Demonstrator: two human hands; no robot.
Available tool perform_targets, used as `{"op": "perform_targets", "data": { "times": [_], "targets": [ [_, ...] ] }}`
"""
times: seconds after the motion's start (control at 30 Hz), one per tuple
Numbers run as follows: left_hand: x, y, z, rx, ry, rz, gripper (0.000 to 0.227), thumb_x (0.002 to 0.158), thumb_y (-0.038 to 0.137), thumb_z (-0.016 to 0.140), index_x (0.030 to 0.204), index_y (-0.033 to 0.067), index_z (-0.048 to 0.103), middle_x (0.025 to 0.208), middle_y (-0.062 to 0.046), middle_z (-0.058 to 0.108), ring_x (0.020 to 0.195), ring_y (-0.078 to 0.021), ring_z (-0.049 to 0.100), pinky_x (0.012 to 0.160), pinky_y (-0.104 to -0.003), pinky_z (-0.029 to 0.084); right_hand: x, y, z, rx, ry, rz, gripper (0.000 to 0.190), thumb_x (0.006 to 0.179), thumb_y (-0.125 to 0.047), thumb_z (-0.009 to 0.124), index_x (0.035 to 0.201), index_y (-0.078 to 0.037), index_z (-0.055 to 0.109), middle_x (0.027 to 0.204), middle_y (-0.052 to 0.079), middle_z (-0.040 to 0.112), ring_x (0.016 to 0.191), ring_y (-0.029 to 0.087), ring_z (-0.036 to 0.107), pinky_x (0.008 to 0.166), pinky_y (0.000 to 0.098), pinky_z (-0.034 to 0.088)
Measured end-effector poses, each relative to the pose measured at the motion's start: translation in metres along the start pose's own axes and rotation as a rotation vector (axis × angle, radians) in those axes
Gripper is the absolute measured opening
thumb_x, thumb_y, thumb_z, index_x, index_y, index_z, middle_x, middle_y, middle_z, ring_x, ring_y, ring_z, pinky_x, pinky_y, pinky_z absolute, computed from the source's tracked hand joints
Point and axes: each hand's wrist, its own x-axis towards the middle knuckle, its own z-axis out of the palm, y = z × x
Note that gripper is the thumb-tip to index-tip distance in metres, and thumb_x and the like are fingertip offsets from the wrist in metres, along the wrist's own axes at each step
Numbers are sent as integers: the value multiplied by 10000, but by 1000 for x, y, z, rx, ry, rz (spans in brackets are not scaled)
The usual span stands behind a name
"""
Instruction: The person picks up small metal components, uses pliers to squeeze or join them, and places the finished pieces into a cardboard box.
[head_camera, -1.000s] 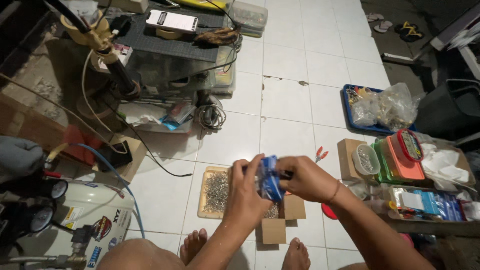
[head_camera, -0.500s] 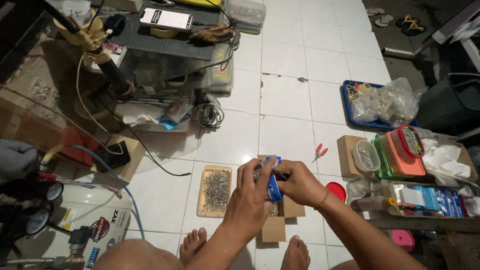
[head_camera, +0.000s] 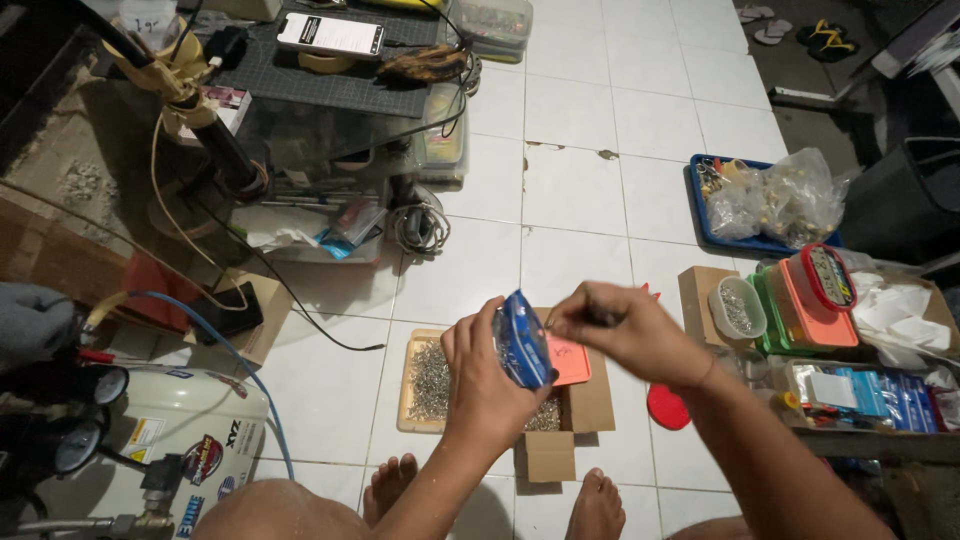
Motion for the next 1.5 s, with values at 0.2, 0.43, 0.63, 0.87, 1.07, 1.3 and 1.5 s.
{"op": "perform_targets", "data": {
  "times": [0.2, 0.43, 0.63, 0.87, 1.07, 1.3, 1.5],
  "targets": [
    [1, -7, 0, -15, 145, 16, 1009, 585, 393, 919, 1437, 101, 462, 1367, -109, 572, 1238, -316, 473, 1097, -461, 318, 45, 99, -14, -149, 66, 325, 109, 886, -107, 770, 963, -46, 817, 941, 49, 819, 918, 115, 713, 883, 262, 566],
    [2, 15, -17, -95, 158, -61, 1020, 605, 324, 931, 1478, 141, 437, 1371, -115, 565, 1284, -313, 469, 1116, -458, 326, 38, 269, 54, -369, 9, 652, 96, 901, -67, 698, 855, -112, 770, 923, 72, 810, 858, 175, 730, 841, 325, 630],
    [6, 17, -18, -85, 182, -38, 1022, 580, 327, 930, 1458, 120, 450, 1334, -120, 581, 1240, -313, 488, 1095, -429, 336, 29, 367, 84, -286, 194, 661, 194, 778, -130, 631, 862, -94, 802, 916, 82, 807, 855, 188, 713, 804, 332, 568],
    [6, 20, -20, -88, 164, -30, 1009, 609, 308, 904, 1474, 121, 419, 1363, -117, 568, 1265, -308, 472, 1116, -445, 311, 29, 365, 65, -435, 197, 736, 211, 710, -161, 569, 780, -63, 742, 874, 112, 785, 813, 228, 689, 731, 362, 535],
    [0, 18, -16, -95, 184, -8, 1015, 597, 330, 918, 1461, 110, 433, 1335, -136, 560, 1254, -325, 470, 1111, -463, 316, 31, 295, 51, -451, 102, 730, 136, 859, -101, 646, 854, -60, 776, 905, 116, 793, 796, 246, 721, 703, 345, 608],
    [-2, 14, -14, -66, 188, 11, 1014, 587, 368, 938, 1428, 92, 442, 1325, -123, 578, 1261, -306, 489, 1156, -481, 242, 29, 307, 44, -605, 96, 669, 178, 767, -105, 657, 864, -98, 806, 891, 111, 801, 797, 266, 719, 687, 391, 551],
    [-1, 5, -13, -70, 273, 100, 992, 551, 319, 967, 1371, 70, 468, 1309, -135, 593, 1216, -324, 524, 1101, -458, 307, 50, 250, 23, -414, 184, 594, 214, 910, -302, 767, 1034, -140, 832, 889, 27, 823, 787, 117, 722, 771, 303, 554]
  ]
}}
